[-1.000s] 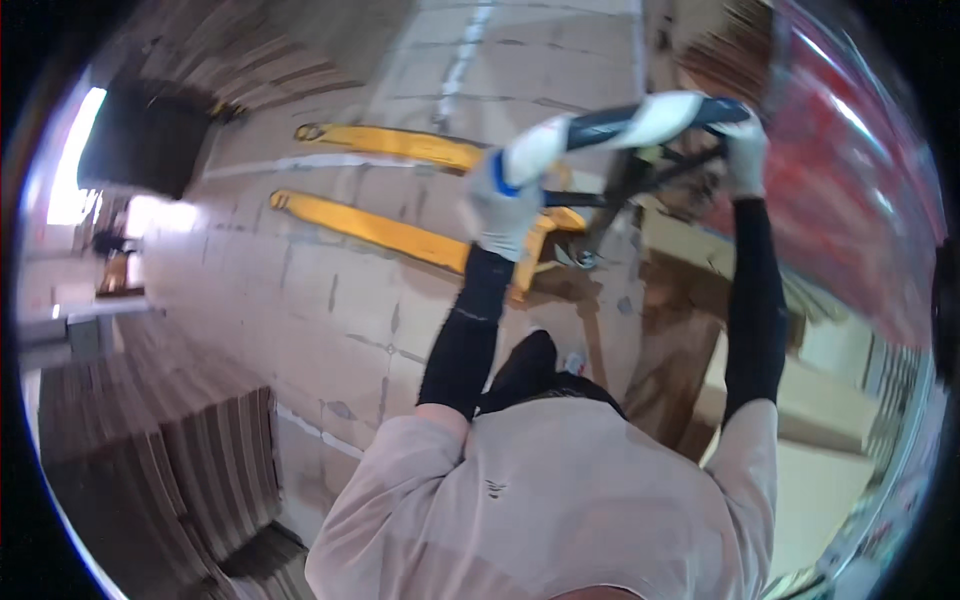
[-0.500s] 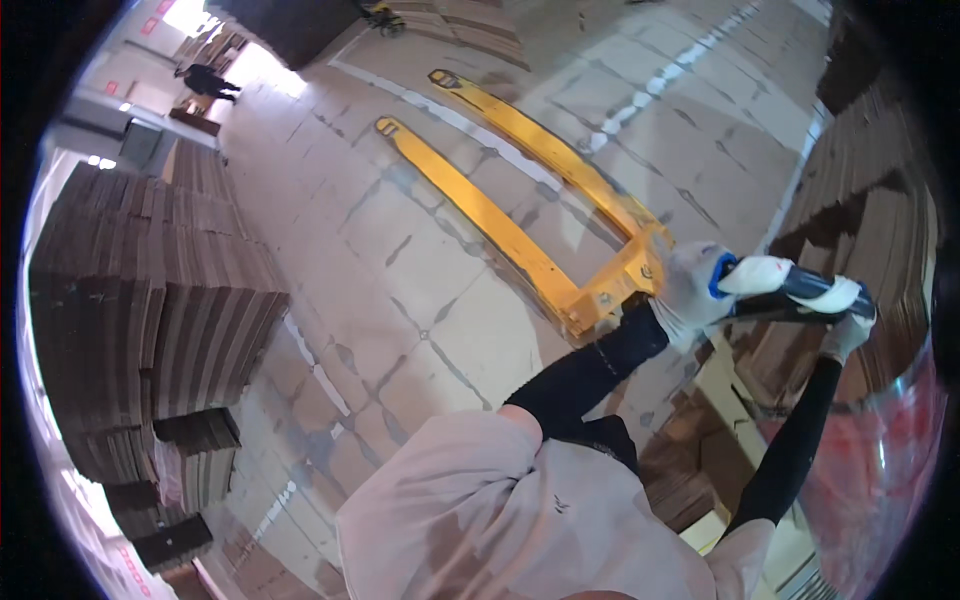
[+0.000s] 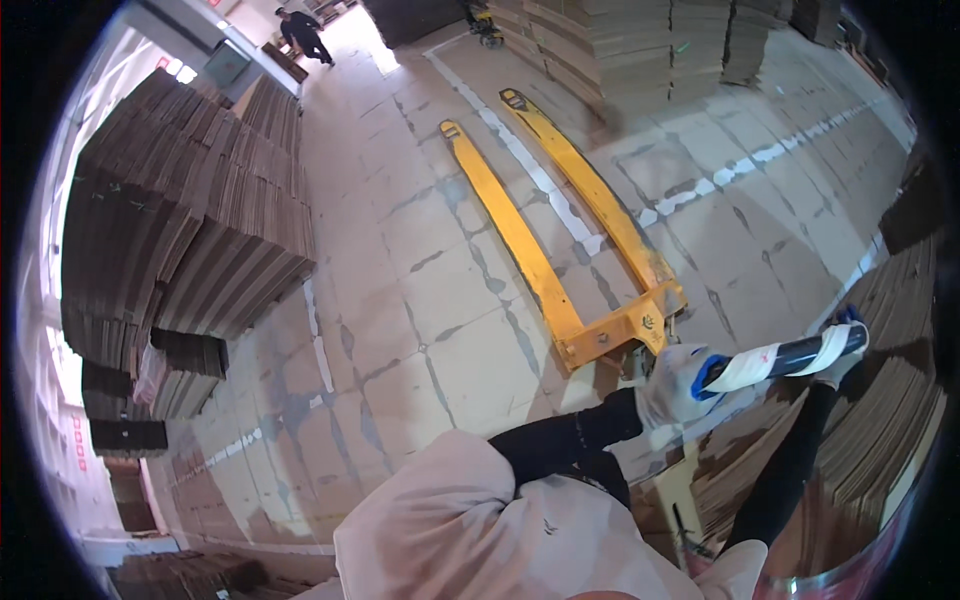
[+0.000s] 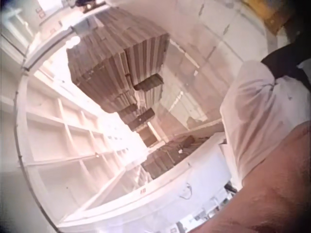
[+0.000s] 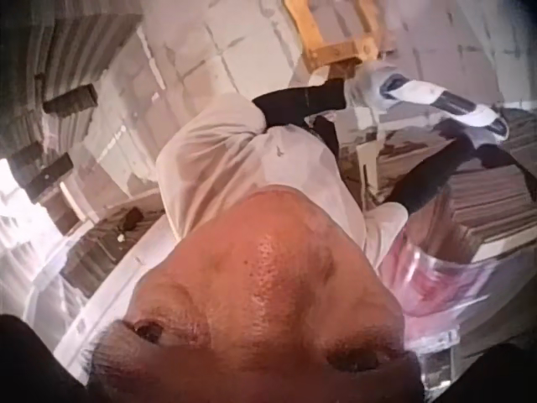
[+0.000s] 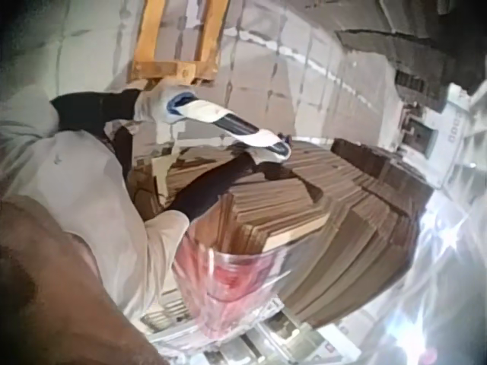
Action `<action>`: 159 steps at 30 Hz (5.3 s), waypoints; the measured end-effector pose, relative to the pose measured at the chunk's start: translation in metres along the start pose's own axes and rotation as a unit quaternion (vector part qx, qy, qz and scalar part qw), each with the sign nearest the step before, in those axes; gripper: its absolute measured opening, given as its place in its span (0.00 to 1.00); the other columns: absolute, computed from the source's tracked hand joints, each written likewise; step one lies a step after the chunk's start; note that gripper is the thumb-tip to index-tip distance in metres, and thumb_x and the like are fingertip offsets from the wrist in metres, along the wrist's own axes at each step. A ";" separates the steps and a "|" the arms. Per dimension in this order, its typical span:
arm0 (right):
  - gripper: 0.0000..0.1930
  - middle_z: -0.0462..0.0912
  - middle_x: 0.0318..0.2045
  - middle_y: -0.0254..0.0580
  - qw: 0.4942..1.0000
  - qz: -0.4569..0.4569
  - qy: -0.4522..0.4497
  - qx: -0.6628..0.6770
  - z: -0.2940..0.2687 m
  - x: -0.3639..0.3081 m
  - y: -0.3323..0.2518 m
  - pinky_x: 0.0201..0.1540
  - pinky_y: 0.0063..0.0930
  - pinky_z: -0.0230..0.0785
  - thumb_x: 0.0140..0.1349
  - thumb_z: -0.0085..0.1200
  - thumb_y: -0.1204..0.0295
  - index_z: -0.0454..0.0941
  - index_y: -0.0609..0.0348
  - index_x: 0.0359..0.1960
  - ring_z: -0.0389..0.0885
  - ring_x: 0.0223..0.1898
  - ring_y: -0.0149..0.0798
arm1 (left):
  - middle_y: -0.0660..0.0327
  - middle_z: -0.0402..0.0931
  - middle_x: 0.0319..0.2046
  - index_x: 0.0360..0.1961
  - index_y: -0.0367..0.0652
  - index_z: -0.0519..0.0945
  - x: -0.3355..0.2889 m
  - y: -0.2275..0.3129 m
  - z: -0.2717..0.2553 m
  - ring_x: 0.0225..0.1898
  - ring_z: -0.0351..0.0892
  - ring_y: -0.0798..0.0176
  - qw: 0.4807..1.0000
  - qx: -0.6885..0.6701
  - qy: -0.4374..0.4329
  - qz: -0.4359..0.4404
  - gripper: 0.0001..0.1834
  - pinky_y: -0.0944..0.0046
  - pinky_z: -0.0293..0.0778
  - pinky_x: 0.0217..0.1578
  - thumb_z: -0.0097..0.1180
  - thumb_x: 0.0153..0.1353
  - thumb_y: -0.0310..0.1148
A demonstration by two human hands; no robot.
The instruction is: Operating a manual pallet jack to transport materials within a warehouse storage area.
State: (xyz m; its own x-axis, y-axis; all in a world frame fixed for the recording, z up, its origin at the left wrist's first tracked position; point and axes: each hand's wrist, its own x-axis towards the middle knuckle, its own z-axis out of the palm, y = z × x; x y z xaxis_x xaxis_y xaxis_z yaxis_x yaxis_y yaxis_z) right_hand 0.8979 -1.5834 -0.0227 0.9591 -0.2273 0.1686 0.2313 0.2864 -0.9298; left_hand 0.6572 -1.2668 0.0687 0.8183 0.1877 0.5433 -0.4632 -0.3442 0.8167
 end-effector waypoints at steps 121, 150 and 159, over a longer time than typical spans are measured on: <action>0.14 0.76 0.36 0.40 0.915 -0.092 -0.393 0.007 1.028 0.221 0.363 0.42 0.23 0.66 0.45 0.57 0.75 0.74 0.65 0.36 0.75 0.38 0.33 | 0.63 0.75 0.28 0.34 0.37 0.73 0.499 -0.535 -0.675 0.24 0.73 0.73 0.871 0.105 0.469 -0.100 0.17 0.74 0.71 0.24 0.64 0.48 0.36; 0.17 0.76 0.34 0.37 0.914 -0.041 -0.402 -0.036 1.087 0.256 0.386 0.38 0.21 0.66 0.44 0.58 0.77 0.74 0.66 0.39 0.74 0.35 0.30 | 0.64 0.73 0.30 0.35 0.37 0.73 0.542 -0.572 -0.701 0.32 0.72 0.73 0.853 0.095 0.494 -0.141 0.12 0.71 0.71 0.33 0.59 0.48 0.24; 0.15 0.76 0.37 0.41 0.936 -0.058 -0.347 -0.010 1.071 0.248 0.387 0.42 0.24 0.66 0.46 0.56 0.74 0.74 0.65 0.37 0.75 0.38 0.33 | 0.55 0.77 0.32 0.35 0.34 0.72 0.533 -0.569 -0.689 0.33 0.77 0.64 0.859 0.148 0.482 -0.090 0.21 0.66 0.74 0.36 0.64 0.47 0.38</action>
State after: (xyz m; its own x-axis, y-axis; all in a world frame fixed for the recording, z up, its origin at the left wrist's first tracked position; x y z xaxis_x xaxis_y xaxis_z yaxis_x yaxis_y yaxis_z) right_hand 1.3995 -0.5325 0.0098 0.8045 0.4052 0.4343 0.3441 0.2781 -0.8968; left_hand 1.1225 -0.3374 0.0274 0.1398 0.8880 0.4381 -0.1349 -0.4213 0.8969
